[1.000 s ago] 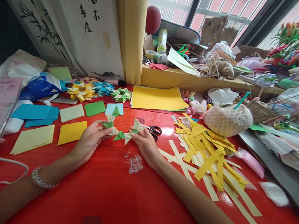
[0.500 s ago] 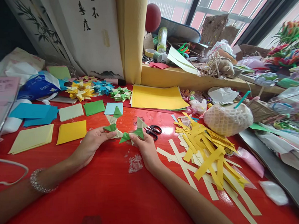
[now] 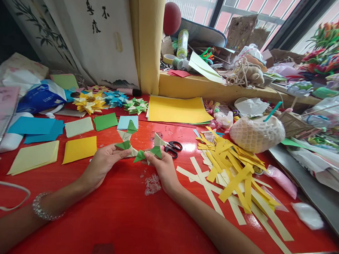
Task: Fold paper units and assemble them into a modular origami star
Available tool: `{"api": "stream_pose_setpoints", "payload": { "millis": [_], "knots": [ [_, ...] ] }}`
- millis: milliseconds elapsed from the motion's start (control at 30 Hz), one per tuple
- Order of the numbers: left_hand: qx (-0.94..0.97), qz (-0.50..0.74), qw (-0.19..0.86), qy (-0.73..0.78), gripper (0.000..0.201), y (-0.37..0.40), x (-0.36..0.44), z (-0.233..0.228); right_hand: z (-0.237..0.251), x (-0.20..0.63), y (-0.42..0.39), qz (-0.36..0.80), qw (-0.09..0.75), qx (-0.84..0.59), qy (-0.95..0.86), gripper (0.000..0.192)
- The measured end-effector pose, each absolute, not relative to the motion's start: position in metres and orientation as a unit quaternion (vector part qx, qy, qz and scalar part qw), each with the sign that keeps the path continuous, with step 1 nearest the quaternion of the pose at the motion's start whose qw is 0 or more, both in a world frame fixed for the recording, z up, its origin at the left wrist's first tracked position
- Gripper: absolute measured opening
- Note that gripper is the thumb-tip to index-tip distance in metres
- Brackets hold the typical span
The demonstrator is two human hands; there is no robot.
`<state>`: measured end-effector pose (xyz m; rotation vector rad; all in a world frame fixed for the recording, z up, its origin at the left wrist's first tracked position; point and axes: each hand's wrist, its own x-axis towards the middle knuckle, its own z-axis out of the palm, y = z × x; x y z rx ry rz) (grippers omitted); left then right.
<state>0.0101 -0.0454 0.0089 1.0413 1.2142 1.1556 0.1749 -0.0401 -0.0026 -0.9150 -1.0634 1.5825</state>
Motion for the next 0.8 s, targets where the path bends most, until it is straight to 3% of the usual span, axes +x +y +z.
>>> {"api": "stream_pose_setpoints", "payload": {
  "millis": [267,800],
  "knots": [
    [0.444,0.512,0.526,0.514,0.023,-0.0428,0.0097,0.0115,0.0046,0.1777,-0.0375,0.674,0.417,-0.397,-0.462,0.023],
    [0.451,0.504,0.527,0.514,0.024,-0.0427,0.0082,0.0112,0.0063,0.1772,-0.0368,0.67,0.405,-0.392,-0.484,0.023]
  ]
}}
